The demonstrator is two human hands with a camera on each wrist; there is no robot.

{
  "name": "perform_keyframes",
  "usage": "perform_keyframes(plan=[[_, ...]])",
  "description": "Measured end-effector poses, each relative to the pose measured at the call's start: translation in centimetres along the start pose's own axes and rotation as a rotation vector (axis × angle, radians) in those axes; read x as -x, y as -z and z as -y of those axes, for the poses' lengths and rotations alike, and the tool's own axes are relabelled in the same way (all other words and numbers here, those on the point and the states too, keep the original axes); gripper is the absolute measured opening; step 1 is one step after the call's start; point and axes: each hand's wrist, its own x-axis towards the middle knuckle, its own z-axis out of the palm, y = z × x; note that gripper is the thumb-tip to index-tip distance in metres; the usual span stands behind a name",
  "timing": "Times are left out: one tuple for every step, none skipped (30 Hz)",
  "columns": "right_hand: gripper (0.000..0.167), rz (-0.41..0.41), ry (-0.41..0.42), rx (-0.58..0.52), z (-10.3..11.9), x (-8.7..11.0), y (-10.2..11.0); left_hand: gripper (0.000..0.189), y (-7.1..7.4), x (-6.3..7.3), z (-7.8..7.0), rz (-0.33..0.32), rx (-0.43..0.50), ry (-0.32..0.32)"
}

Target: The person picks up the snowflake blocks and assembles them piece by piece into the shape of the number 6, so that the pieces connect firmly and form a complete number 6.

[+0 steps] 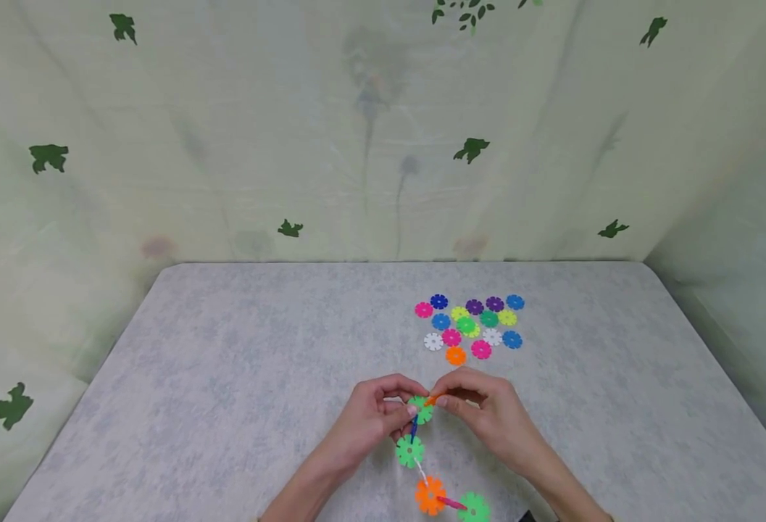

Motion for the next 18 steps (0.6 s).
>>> perform_keyframes(plan=[[0.013,0.004,-0.002,-0.010,0.0,0.0,0.0,0.020,0.0,0.0,0.0,-0.001,0.002,0.000],[0.012,0.009,-0.003,-0.024,-0.1,0.0,0.0,0.020,0.0,0.0,0.0,-0.001,0.006,0.003],[0.012,0.016,-0.003,-0.040,-0.2,0.0,0.1,0.022,0.0,0.1,-0.1,0.002,0.012,0.006],[0.012,0.023,-0.004,-0.059,-0.2,0.1,0.1,0.023,0.0,0.1,-0.1,0.005,0.017,0.010],[0.013,0.028,-0.008,-0.072,-0.3,0.1,0.2,0.024,0.0,0.1,-0.1,0.009,0.023,0.014],[0.015,0.036,-0.011,-0.093,-0.3,0.1,0.3,0.026,0.0,0.2,-0.1,0.012,0.022,0.015],[0.017,0.046,-0.015,-0.116,-0.3,0.1,0.5,0.027,0.1,0.2,-0.1,0.010,0.017,0.016],[0.020,0.055,-0.020,-0.134,-0.3,0.1,0.7,0.028,0.1,0.2,-0.1,0.008,0.011,0.015],[0.023,0.063,-0.027,-0.149,-0.2,0.1,0.9,0.028,0.2,0.2,-0.1,0.003,0.004,0.011],[0.026,0.068,-0.037,-0.154,-0.2,0.1,1.2,0.028,0.3,0.3,-0.1,-0.005,-0.006,0.009],[0.028,0.072,-0.047,-0.151,-0.2,0.0,1.6,0.028,0.3,0.2,-0.1,-0.014,-0.015,0.006],[0.031,0.075,-0.058,-0.150,-0.2,-0.1,1.9,0.028,0.4,0.2,-0.1,-0.022,-0.022,0.003],[0.032,0.074,-0.067,-0.129,-0.3,-0.2,2.3,0.028,0.4,0.2,-0.1,-0.028,-0.022,0.002],[0.032,0.070,-0.078,-0.101,-0.4,-0.3,2.8,0.027,0.4,0.1,-0.1,-0.029,-0.020,-0.001],[0.032,0.065,-0.090,-0.063,-0.6,-0.4,3.2,0.027,0.4,0.1,-0.1,-0.030,-0.018,0.000],[0.031,0.060,-0.101,-0.020,-0.8,-0.5,3.8,0.027,0.4,0.0,-0.1,-0.031,-0.016,0.000],[0.031,0.056,-0.112,0.024,-1.0,-0.6,4.3,0.027,0.3,0.0,-0.1,-0.033,-0.014,0.001],[0.031,0.051,-0.124,0.073,-1.3,-0.8,4.9,0.026,0.3,-0.1,-0.1,-0.036,-0.013,0.001]])
